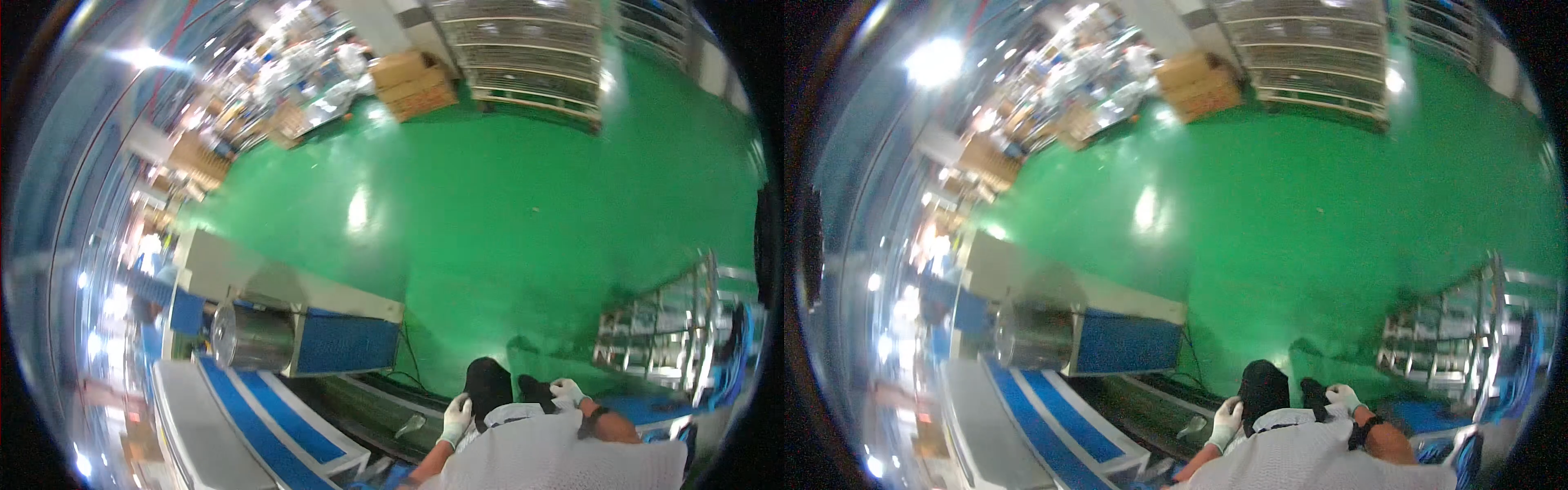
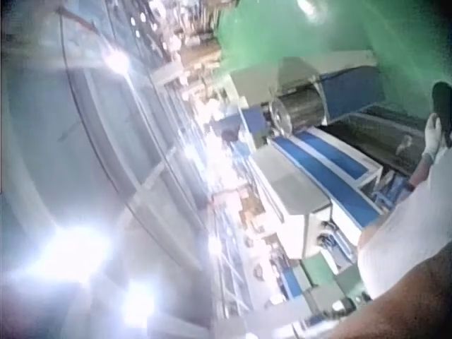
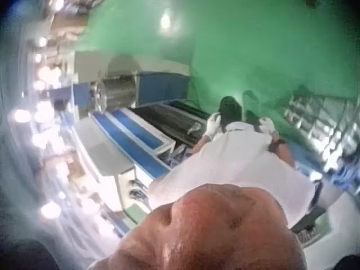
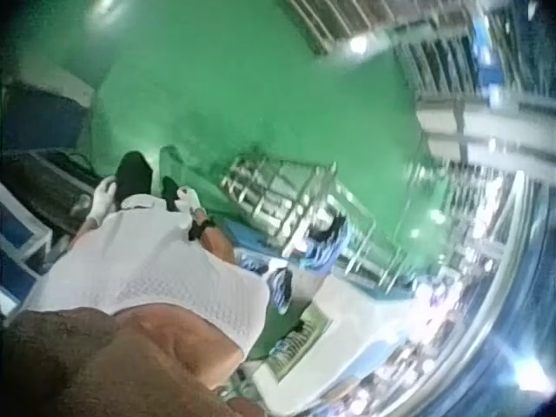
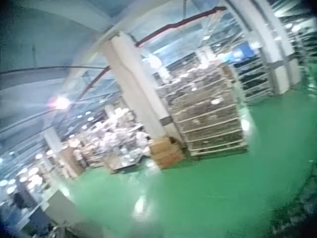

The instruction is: Operating shoe-pressing machinery and organizing finished blue sneakers on a conveyor belt and rack.

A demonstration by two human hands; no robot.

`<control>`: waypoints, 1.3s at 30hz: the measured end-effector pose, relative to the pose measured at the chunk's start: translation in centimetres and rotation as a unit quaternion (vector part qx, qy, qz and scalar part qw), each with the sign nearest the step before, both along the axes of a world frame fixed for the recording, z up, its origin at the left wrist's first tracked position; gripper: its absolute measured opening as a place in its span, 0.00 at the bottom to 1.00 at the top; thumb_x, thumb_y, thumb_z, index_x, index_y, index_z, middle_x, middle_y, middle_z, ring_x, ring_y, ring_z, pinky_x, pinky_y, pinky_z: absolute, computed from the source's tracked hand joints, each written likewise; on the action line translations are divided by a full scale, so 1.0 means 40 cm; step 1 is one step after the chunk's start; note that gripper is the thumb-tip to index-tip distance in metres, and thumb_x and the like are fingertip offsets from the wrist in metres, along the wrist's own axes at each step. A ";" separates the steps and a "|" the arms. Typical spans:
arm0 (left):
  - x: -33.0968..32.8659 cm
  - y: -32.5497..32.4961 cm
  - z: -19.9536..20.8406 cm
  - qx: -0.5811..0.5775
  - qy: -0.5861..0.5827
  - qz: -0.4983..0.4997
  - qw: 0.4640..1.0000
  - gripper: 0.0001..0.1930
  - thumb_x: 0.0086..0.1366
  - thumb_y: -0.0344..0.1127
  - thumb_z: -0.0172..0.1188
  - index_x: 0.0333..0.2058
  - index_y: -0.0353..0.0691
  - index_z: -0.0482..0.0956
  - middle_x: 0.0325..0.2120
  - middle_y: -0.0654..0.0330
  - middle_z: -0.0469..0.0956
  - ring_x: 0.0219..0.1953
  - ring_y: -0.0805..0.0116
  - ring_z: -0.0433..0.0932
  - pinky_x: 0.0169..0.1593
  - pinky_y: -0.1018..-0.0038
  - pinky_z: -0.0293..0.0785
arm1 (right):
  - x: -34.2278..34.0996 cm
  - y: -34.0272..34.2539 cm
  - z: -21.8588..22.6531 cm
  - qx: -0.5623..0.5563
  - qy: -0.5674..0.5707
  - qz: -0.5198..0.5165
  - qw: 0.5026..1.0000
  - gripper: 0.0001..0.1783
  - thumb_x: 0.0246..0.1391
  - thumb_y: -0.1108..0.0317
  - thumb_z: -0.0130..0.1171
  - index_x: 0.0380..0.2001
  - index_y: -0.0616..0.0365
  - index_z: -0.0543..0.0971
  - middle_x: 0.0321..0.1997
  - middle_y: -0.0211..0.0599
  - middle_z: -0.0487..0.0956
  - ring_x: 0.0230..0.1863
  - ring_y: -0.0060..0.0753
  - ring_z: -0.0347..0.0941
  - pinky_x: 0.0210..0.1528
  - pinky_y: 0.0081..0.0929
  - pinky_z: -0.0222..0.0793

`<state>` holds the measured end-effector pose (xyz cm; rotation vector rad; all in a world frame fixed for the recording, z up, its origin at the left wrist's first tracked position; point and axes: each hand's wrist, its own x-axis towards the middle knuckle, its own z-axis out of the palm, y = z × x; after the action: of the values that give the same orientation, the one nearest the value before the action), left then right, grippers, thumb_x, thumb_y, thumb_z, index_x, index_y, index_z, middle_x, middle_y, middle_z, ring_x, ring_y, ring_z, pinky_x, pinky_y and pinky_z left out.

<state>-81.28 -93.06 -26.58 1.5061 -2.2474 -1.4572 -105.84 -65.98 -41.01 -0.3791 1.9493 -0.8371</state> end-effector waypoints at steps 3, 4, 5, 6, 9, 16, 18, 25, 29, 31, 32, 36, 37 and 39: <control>-0.082 -0.122 -0.077 -0.005 0.041 0.032 0.999 0.20 0.68 0.42 0.56 0.54 0.36 0.77 0.50 0.48 0.80 0.55 0.54 0.78 0.59 0.66 0.71 | -0.129 -0.048 0.031 0.049 0.021 0.016 0.998 0.22 0.51 0.56 0.60 0.42 0.62 0.83 0.37 0.48 0.85 0.39 0.38 0.82 0.43 0.34 0.76; -0.102 -0.157 -0.119 0.015 0.045 0.047 0.998 0.22 0.68 0.43 0.56 0.55 0.35 0.75 0.51 0.47 0.79 0.56 0.54 0.77 0.60 0.67 0.70 | -0.161 -0.065 0.047 0.037 0.041 -0.007 0.998 0.21 0.52 0.57 0.59 0.40 0.63 0.83 0.36 0.49 0.85 0.37 0.39 0.82 0.41 0.35 0.76; -0.140 -0.191 -0.120 0.013 0.055 0.059 0.997 0.22 0.68 0.43 0.56 0.55 0.35 0.75 0.51 0.47 0.79 0.56 0.54 0.77 0.60 0.67 0.70 | -0.190 -0.071 0.052 0.026 0.061 -0.043 0.997 0.20 0.52 0.57 0.59 0.39 0.64 0.83 0.34 0.49 0.84 0.36 0.39 0.82 0.40 0.36 0.75; -0.169 -0.235 -0.109 0.048 0.008 0.069 0.996 0.23 0.68 0.43 0.56 0.55 0.35 0.75 0.51 0.46 0.79 0.57 0.54 0.76 0.61 0.67 0.69 | -0.229 -0.090 0.038 0.034 -0.015 -0.112 0.993 0.18 0.53 0.58 0.58 0.37 0.64 0.84 0.33 0.48 0.85 0.34 0.38 0.82 0.39 0.36 0.76; -0.200 -0.371 -0.185 0.067 -0.062 0.067 0.994 0.25 0.67 0.46 0.55 0.55 0.33 0.75 0.53 0.45 0.78 0.58 0.53 0.75 0.62 0.66 0.69 | -0.350 -0.121 0.029 0.053 0.129 -0.029 0.990 0.17 0.55 0.59 0.56 0.32 0.63 0.83 0.29 0.44 0.84 0.29 0.38 0.81 0.35 0.36 0.75; -0.432 -0.670 -0.181 0.083 -0.092 0.072 0.990 0.24 0.66 0.48 0.53 0.53 0.37 0.79 0.51 0.47 0.80 0.56 0.53 0.77 0.60 0.65 0.71 | -0.637 -0.224 -0.162 0.022 0.032 -0.129 0.991 0.18 0.56 0.58 0.55 0.31 0.64 0.83 0.28 0.45 0.84 0.28 0.38 0.80 0.33 0.36 0.74; -0.501 -0.727 -0.172 0.084 -0.111 0.056 0.989 0.24 0.67 0.48 0.54 0.53 0.37 0.79 0.50 0.48 0.80 0.55 0.53 0.77 0.59 0.66 0.71 | -0.707 -0.372 -0.172 0.011 -0.017 -0.156 0.988 0.18 0.56 0.58 0.55 0.31 0.64 0.83 0.27 0.45 0.84 0.28 0.38 0.80 0.33 0.37 0.74; -0.842 -0.930 -0.152 0.115 -0.154 -0.049 0.980 0.25 0.67 0.49 0.53 0.54 0.37 0.78 0.51 0.48 0.79 0.56 0.52 0.76 0.61 0.65 0.70 | -1.024 -0.674 -0.383 -0.162 0.184 -0.155 0.957 0.19 0.58 0.61 0.51 0.23 0.65 0.80 0.23 0.47 0.81 0.22 0.41 0.76 0.28 0.40 0.71; -1.044 -1.038 -0.208 0.110 -0.139 0.002 0.984 0.24 0.67 0.49 0.53 0.53 0.39 0.79 0.50 0.49 0.80 0.55 0.52 0.77 0.60 0.65 0.71 | -1.302 -0.626 -0.377 -0.123 0.190 -0.082 0.971 0.19 0.58 0.61 0.51 0.21 0.64 0.79 0.21 0.45 0.79 0.21 0.40 0.76 0.27 0.39 0.71; -1.149 -1.058 -0.203 0.120 -0.130 0.052 0.983 0.23 0.66 0.50 0.53 0.52 0.40 0.80 0.49 0.48 0.81 0.54 0.52 0.78 0.59 0.64 0.72 | -1.429 -0.710 -0.298 -0.110 0.187 -0.026 0.976 0.19 0.58 0.61 0.51 0.20 0.63 0.78 0.20 0.44 0.79 0.20 0.40 0.75 0.26 0.39 0.71; -1.198 -1.081 -0.182 0.116 -0.158 0.055 0.979 0.23 0.66 0.49 0.53 0.52 0.40 0.79 0.49 0.49 0.81 0.54 0.53 0.78 0.59 0.65 0.72 | -1.469 -0.762 -0.265 -0.104 0.185 -0.004 0.977 0.19 0.58 0.61 0.51 0.20 0.63 0.78 0.20 0.44 0.78 0.20 0.39 0.75 0.25 0.38 0.71; -1.405 -1.190 -0.163 0.091 -0.146 0.057 0.983 0.22 0.67 0.48 0.54 0.52 0.39 0.80 0.48 0.48 0.81 0.53 0.54 0.79 0.58 0.66 0.72 | -1.724 -0.974 -0.100 -0.076 0.195 0.075 0.975 0.19 0.59 0.61 0.50 0.18 0.62 0.77 0.18 0.42 0.77 0.19 0.39 0.74 0.24 0.37 0.70; -1.447 -1.205 -0.149 0.081 -0.142 0.048 0.985 0.22 0.67 0.48 0.54 0.52 0.39 0.80 0.49 0.48 0.81 0.53 0.54 0.79 0.58 0.66 0.72 | -1.789 -1.026 -0.077 -0.074 0.224 0.065 0.970 0.18 0.60 0.61 0.50 0.20 0.60 0.77 0.19 0.39 0.76 0.19 0.36 0.74 0.22 0.35 0.70; -1.542 -1.264 -0.091 0.067 -0.116 0.086 0.987 0.22 0.67 0.48 0.54 0.53 0.40 0.79 0.49 0.48 0.80 0.54 0.55 0.78 0.59 0.65 0.72 | -1.927 -1.150 -0.039 -0.076 0.040 -0.094 0.992 0.14 0.60 0.62 0.53 0.23 0.57 0.75 0.22 0.34 0.74 0.19 0.32 0.72 0.20 0.32 0.68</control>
<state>-142.95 -143.62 -30.23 1.9501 -2.1038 -1.4782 -182.90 -111.96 -42.58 -0.3249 2.0233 -1.1127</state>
